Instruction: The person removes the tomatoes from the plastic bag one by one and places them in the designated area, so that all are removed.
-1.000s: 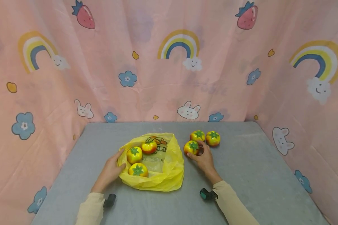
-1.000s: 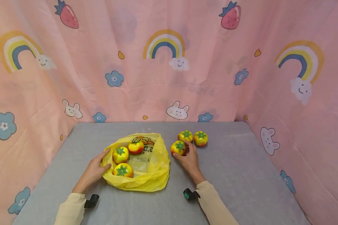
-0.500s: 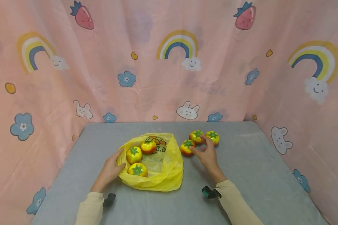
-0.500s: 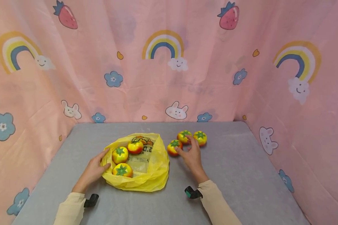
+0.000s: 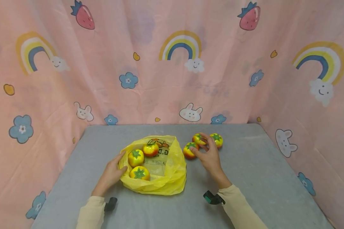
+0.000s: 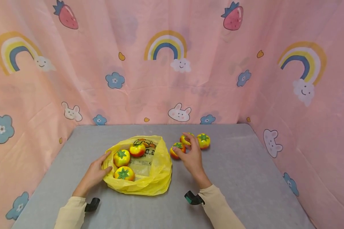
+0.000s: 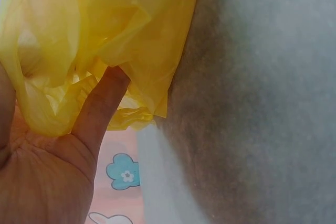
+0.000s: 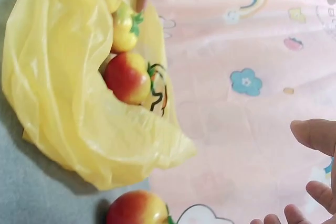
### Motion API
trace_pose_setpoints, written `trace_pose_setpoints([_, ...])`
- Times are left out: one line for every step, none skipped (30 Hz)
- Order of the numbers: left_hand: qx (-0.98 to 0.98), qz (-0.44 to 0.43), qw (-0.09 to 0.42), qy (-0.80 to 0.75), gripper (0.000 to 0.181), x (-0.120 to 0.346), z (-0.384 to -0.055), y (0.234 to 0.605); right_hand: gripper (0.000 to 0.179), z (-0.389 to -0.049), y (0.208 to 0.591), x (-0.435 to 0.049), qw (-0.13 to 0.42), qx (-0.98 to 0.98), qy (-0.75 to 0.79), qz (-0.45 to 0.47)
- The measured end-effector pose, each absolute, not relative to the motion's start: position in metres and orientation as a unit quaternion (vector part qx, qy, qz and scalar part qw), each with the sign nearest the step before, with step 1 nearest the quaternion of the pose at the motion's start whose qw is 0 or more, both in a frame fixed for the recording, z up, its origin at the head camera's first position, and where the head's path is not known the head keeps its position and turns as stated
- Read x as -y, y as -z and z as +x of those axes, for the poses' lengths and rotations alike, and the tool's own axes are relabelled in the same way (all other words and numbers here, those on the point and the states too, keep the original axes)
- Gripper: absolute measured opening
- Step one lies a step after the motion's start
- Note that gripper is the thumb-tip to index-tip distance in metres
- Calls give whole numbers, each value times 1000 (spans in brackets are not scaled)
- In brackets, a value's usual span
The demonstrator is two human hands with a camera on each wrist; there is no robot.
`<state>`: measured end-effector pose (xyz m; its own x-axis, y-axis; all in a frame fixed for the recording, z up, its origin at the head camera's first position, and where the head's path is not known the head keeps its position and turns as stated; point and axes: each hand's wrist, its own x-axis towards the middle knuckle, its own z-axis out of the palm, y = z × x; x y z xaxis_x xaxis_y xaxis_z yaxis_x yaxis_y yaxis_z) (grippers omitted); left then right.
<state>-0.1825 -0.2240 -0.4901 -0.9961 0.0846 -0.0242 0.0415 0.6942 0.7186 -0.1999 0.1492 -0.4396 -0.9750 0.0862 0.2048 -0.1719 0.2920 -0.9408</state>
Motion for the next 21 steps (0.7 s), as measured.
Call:
trace_pose_setpoints([-920, 34, 29, -390, 67, 224, -182, 490, 66, -198, 437, -148, 109, 794, -597, 31])
trace_pose_setpoints([-919, 33, 29, -391, 67, 224, -182, 490, 66, -197, 435, -147, 110, 792, -600, 35])
trace_pose_setpoints([-920, 33, 30, -390, 67, 224, -182, 490, 66, -195, 433, -146, 110, 790, -602, 39])
trace_pose_setpoints([-919, 32, 31, -391, 67, 224, -182, 490, 66, -194, 432, -145, 111, 787, -605, 43])
trace_pose_setpoints([-920, 34, 31, -390, 67, 224, -182, 490, 65, -193, 430, -144, 113, 785, -608, 48])
trace_pose_setpoints([-920, 33, 31, -390, 67, 224, -183, 490, 65, -192, 429, -143, 113, 782, -611, 52])
trace_pose_setpoints([-920, 33, 31, -390, 67, 224, -183, 490, 65, -190, 428, -141, 111, 778, -615, 56])
trace_pose_setpoints([-919, 33, 30, -391, 67, 224, -183, 490, 65, -189, 427, -140, 109, 775, -619, 60])
trace_pose_setpoints([-920, 33, 30, -390, 67, 225, -183, 490, 64, -188, 426, -138, 106, 772, -624, 63])
trace_pose_setpoints([-919, 32, 30, -391, 67, 225, -183, 491, 64, -187, 426, -137, 101, 770, -627, 64])
trace_pose_setpoints([-920, 33, 30, -390, 68, 225, -183, 491, 64, -186, 425, -135, 96, 766, -632, 66])
trace_pose_setpoints([-920, 32, 31, -390, 68, 225, -183, 491, 64, -185, 425, -133, 89, 764, -636, 68])
trace_pose_setpoints([-920, 32, 31, -390, 68, 226, -183, 491, 65, -184, 425, -132, 84, 761, -640, 71])
trace_pose_setpoints([-920, 32, 31, -390, 68, 226, -183, 492, 65, -183, 425, -130, 81, 759, -641, 74])
trace_pose_setpoints([-920, 33, 32, -389, 68, 226, -183, 492, 66, -182, 424, -129, 78, 757, -644, 77])
trace_pose_setpoints([-920, 33, 31, -389, 68, 226, -183, 492, 66, -181, 424, -128, 78, 755, -646, 82])
trace_pose_setpoints([-920, 34, 31, -389, 68, 226, -183, 492, 66, -180, 424, -126, 77, 753, -648, 86])
trace_pose_setpoints([-920, 33, 31, -390, 68, 226, -183, 492, 67, -180, 423, -125, 78, 752, -648, 89])
trace_pose_setpoints([-920, 33, 30, -390, 68, 225, -183, 492, 66, -179, 423, -124, 79, 752, -648, 92])
trace_pose_setpoints([-920, 33, 30, -390, 68, 225, -183, 492, 66, -178, 422, -123, 78, 751, -648, 95])
trace_pose_setpoints([-920, 33, 29, -388, 68, 225, -183, 491, 65, -177, 422, -121, 76, 752, -648, 95])
